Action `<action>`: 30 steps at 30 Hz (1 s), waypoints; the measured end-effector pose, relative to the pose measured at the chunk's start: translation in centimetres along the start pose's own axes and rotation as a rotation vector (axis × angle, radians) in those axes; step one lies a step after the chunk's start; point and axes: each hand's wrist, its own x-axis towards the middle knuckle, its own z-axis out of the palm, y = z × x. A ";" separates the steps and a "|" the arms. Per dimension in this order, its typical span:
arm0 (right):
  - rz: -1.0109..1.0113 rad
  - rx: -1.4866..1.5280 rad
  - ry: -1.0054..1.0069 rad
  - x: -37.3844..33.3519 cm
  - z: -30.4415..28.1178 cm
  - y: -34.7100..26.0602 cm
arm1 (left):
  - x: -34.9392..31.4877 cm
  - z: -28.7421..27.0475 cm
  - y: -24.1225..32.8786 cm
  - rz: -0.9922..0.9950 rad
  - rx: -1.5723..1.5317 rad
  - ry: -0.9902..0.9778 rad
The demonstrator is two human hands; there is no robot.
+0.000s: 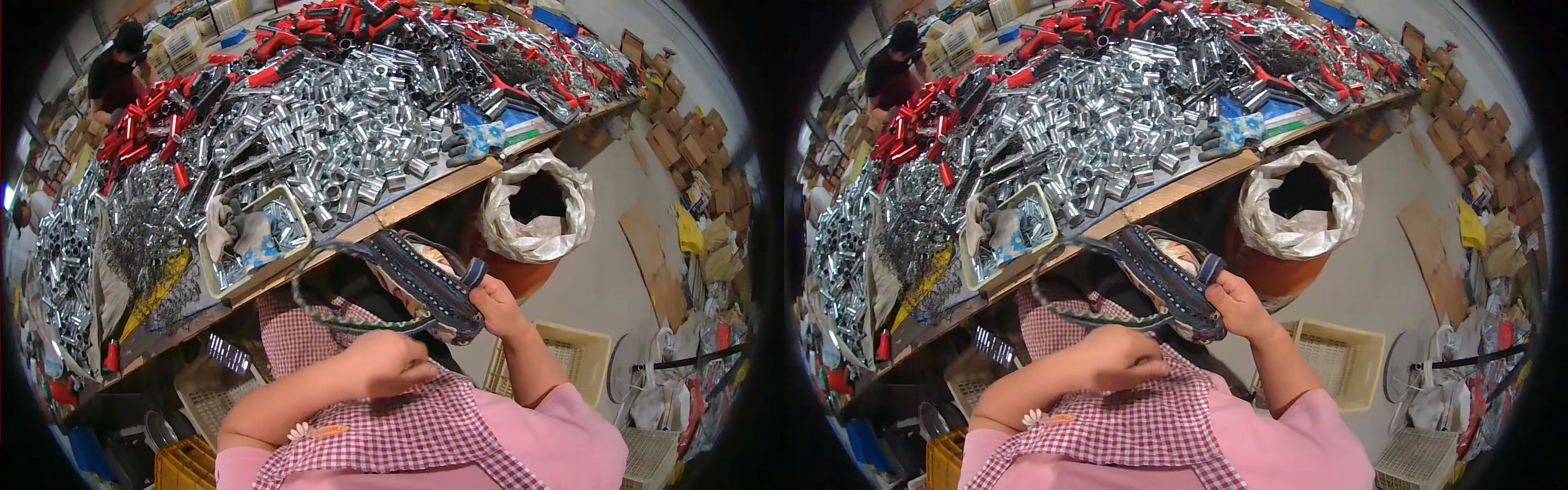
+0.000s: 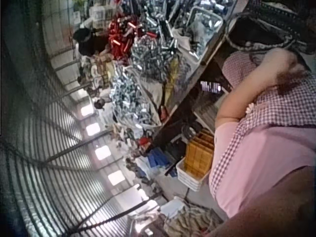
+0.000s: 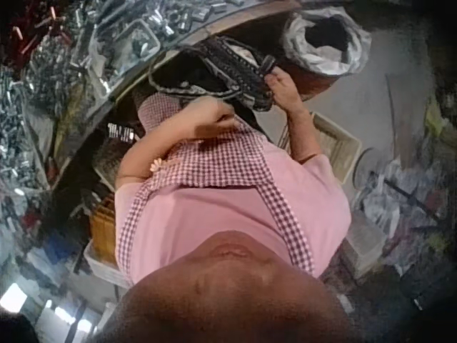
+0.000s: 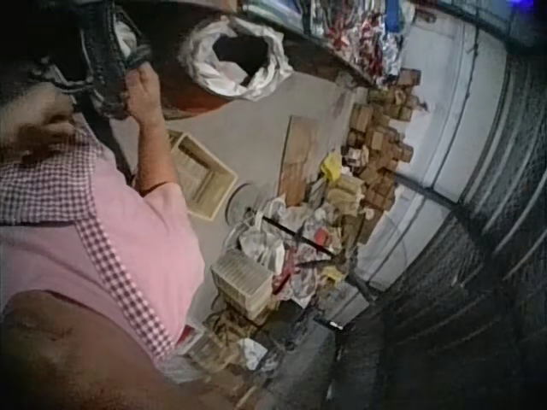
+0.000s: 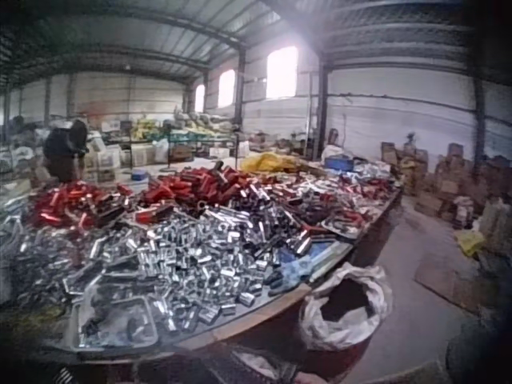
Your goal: The person assembles metal pump parts by inserting pins into metal tubes, attaching red casings, and placing the assembled parts into a basket. The person takes off their gloves and removes napkins from a bag.
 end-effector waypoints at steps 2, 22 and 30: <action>0.059 0.049 -0.097 0.5 0.6 -0.2 | -1.2 -1.7 1.4 0.123 -0.230 0.248; 0.181 0.003 0.195 -3.8 6.0 5.2 | 2.4 5.6 -1.9 0.170 -0.044 0.496; 0.348 -0.040 0.157 -3.5 5.9 4.5 | 1.8 6.0 -3.9 0.328 -0.106 0.426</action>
